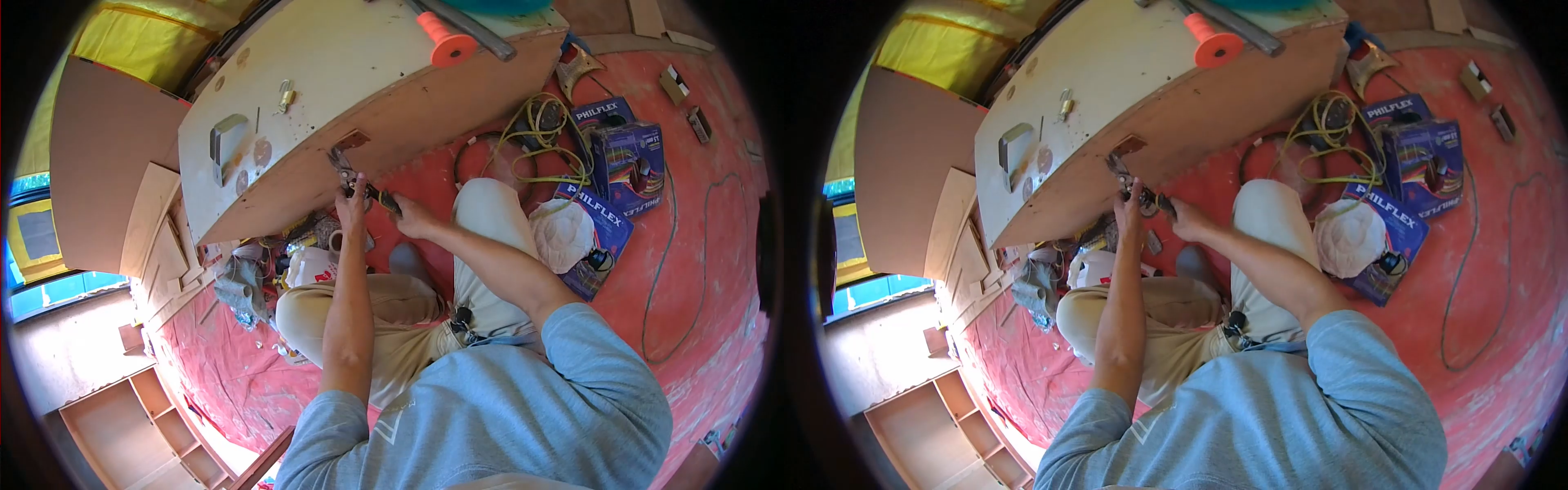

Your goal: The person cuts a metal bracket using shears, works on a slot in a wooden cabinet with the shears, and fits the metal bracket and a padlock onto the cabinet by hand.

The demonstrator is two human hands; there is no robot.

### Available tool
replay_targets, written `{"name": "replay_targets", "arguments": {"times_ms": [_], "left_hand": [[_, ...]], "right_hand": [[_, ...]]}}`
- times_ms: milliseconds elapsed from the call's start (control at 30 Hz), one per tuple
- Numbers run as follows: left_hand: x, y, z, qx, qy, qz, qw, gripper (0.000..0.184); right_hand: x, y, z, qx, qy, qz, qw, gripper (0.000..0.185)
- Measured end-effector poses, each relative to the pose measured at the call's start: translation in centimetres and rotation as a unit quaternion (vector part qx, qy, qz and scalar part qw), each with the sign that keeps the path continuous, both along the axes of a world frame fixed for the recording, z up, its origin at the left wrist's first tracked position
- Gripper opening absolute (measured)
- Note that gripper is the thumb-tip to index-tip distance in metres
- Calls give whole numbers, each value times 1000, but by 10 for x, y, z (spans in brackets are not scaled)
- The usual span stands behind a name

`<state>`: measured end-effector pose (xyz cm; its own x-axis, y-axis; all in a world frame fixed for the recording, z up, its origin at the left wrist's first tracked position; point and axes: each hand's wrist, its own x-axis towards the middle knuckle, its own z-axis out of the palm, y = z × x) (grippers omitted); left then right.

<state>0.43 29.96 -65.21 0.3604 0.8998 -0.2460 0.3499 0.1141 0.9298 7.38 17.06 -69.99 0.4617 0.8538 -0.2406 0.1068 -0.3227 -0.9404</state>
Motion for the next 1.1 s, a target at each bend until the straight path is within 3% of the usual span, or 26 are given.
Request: {"name": "replay_targets", "arguments": {"times_ms": [100,200,300,400,500,600,700,800,900,1000,1067,1100], "left_hand": [[-1,5,-6,16,22,-13,1000,53],[-5,10,-16,-17,48,-8,999,57],[-2,3,-2,-20,77,-7,997,59],[1,2,-11,44,58,12,997,58],[5,12,-38,53,14,53,997,56],[11,8,-20,8,16,50,999,57],[10,10,-24,-12,24,39,999,50],[13,10,-30,11,18,64,998,51],[9,4,-21,18,20,58,998,47],[8,-5,-13,-17,-2,-3,1000,41],[4,-5,-13,-17,17,-30,999,41],[4,-13,-23,16,65,-32,997,42]], "right_hand": [[-7,8,-22,87,68,22,994,36],[-7,2,22,3,310,50,949,36],[1,9,6,-10,316,85,945,47],[7,18,-17,-29,154,117,981,62],[3,14,-23,34,-16,17,999,71],[-1,7,10,-24,-17,-86,996,71],[1,6,-5,-46,-68,-28,996,66],[5,10,-20,35,-48,-70,996,61],[16,3,-3,73,-7,-17,997,53],[28,-2,1,-13,275,139,951,54],[26,-1,-58,-18,253,143,957,63],[29,-9,-36,-95,235,166,953,71]]}}
